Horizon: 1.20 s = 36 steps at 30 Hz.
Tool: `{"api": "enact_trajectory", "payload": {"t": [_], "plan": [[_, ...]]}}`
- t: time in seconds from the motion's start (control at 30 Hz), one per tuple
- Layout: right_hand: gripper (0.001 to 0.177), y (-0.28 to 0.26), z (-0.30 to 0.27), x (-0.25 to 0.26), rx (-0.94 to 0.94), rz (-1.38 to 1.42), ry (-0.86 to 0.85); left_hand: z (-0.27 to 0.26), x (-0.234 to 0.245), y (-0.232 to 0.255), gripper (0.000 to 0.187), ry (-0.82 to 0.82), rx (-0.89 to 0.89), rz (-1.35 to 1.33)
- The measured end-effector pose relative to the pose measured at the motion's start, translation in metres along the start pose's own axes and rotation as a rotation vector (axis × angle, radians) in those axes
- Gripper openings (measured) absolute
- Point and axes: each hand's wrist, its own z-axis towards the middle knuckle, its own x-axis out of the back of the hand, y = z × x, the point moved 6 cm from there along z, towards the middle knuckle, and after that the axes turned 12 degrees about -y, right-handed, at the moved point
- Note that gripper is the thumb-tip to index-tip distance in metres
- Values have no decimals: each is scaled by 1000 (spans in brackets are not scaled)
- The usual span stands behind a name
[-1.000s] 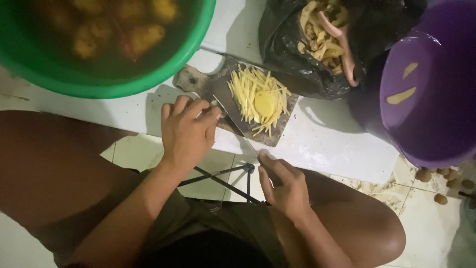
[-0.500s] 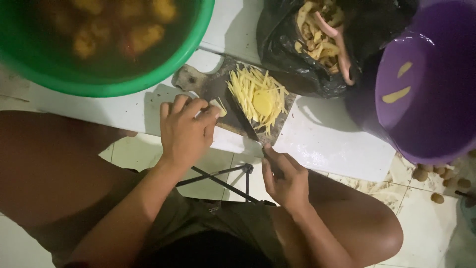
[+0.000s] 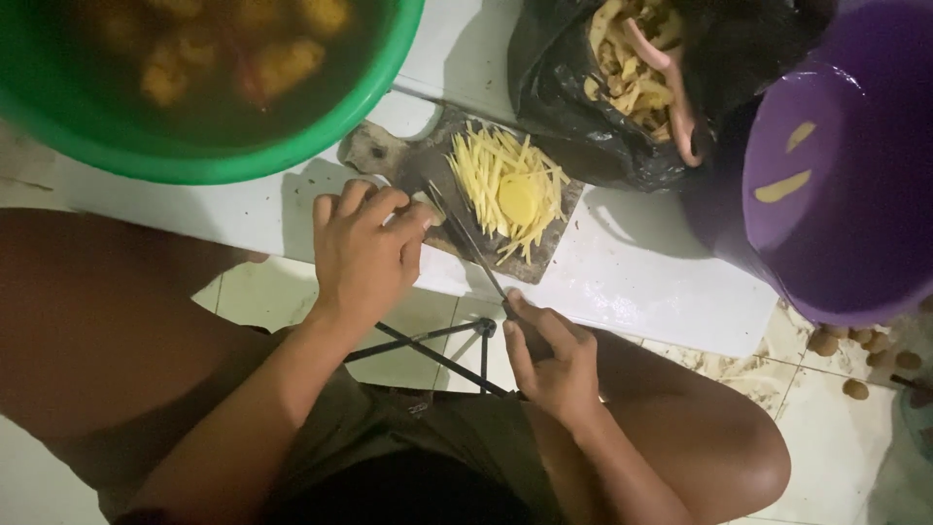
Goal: A person is julienning potatoes into thin strips using a knife on a small wooden cutting board while sitting on the floor.
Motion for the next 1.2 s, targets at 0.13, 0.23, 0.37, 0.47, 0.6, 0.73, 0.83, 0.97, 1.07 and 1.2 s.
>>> {"api": "enact_trajectory", "payload": {"t": [0.13,0.23,0.37,0.47,0.6,0.73,0.83,0.97,1.07,1.2], "plan": [[25,-2,2,0,-20,26,-11,-1,-2,-1,10,-9,-6,13],[23,-4,4,-2,-21,19,-18,-1,0,-1,8,16,-6,-2],[23,-4,5,-3,-20,-3,-30,-1,0,-1,9,16,-4,-17],[25,1,3,-6,-26,2,-40,-1,0,0,11,3,-2,-19],[25,-1,5,-7,-18,-22,-32,-1,-1,-2,7,-8,8,-51],[26,-6,6,-5,-35,-3,-39,-2,1,-1,8,2,10,-52],[25,0,4,-7,-31,-8,-36,-1,2,-1,10,-2,12,-49],[26,0,5,-6,-37,-30,-31,1,4,1,12,-36,19,-59],[25,0,5,-6,-38,-44,-28,-1,1,-1,12,-10,24,-57],[24,0,3,-7,-24,-76,-24,0,-2,-2,8,-31,28,-32]]}}
